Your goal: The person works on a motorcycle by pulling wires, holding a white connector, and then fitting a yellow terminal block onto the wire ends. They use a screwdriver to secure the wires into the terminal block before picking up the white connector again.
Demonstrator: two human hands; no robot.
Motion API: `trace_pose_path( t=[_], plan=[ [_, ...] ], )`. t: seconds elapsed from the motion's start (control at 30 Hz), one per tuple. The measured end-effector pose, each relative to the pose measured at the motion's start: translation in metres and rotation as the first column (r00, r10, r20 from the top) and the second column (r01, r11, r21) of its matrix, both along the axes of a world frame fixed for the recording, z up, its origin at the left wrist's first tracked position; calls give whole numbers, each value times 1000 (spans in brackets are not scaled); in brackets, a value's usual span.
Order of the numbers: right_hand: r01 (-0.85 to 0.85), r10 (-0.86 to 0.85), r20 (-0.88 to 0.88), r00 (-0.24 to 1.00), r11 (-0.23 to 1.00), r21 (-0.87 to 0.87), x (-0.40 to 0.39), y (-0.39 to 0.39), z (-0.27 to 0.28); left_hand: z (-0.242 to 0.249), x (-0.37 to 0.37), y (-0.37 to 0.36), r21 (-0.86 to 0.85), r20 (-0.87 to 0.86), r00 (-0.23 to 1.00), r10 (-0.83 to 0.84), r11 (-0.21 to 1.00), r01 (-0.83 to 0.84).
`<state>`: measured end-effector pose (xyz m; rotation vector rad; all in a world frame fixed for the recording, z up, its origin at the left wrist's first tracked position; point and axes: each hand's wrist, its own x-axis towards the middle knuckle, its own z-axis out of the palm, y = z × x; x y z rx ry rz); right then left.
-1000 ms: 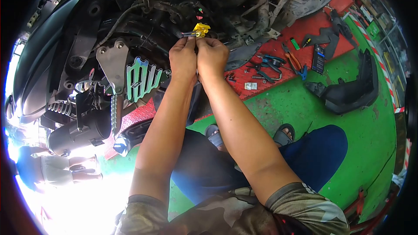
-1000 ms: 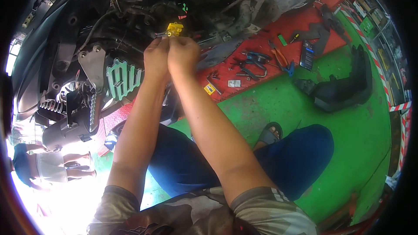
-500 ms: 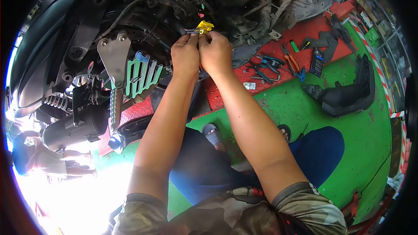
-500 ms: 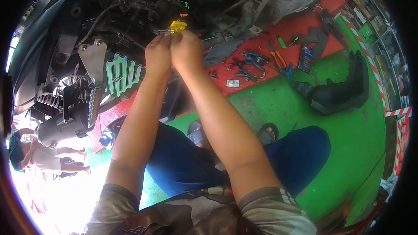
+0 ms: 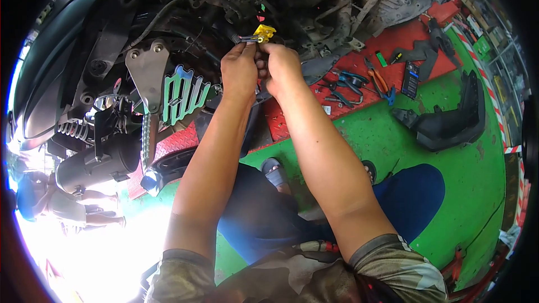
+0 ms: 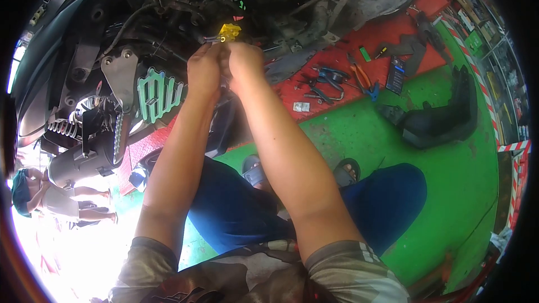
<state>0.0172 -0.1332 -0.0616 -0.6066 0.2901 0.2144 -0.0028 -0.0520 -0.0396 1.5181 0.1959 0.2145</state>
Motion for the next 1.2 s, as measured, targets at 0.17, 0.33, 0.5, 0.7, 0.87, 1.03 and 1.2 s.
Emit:
trace_pose_path(
  t=[0.17,0.33,0.5,0.7,0.87,1.03,1.2],
  plan=[
    [-73,86,145,986,993,-95,-7,-11,-6,1,-2,-1,-28,-6,1000,11,1000,-11],
    [-4,50,147,988,953,-302,-14,-23,-13,0,1,-3,-15,11,1000,13,1000,-13],
    [247,-210,131,969,839,-484,-31,-71,-25,-16,10,2,-137,85,996,-12,990,24],
    [499,-562,173,809,500,-708,-40,-120,-129,-10,9,-1,-58,54,999,-8,998,12],
    [210,-101,206,973,28,-977,-70,-82,-241,-13,9,2,-70,66,997,-41,997,45],
    [174,373,28,927,-365,-914,-54,-41,-263,-13,9,2,0,63,998,-24,1000,24],
    [59,403,-103,909,-371,-927,-34,-32,-256,-15,10,5,-11,62,997,-49,999,50]
  ],
)
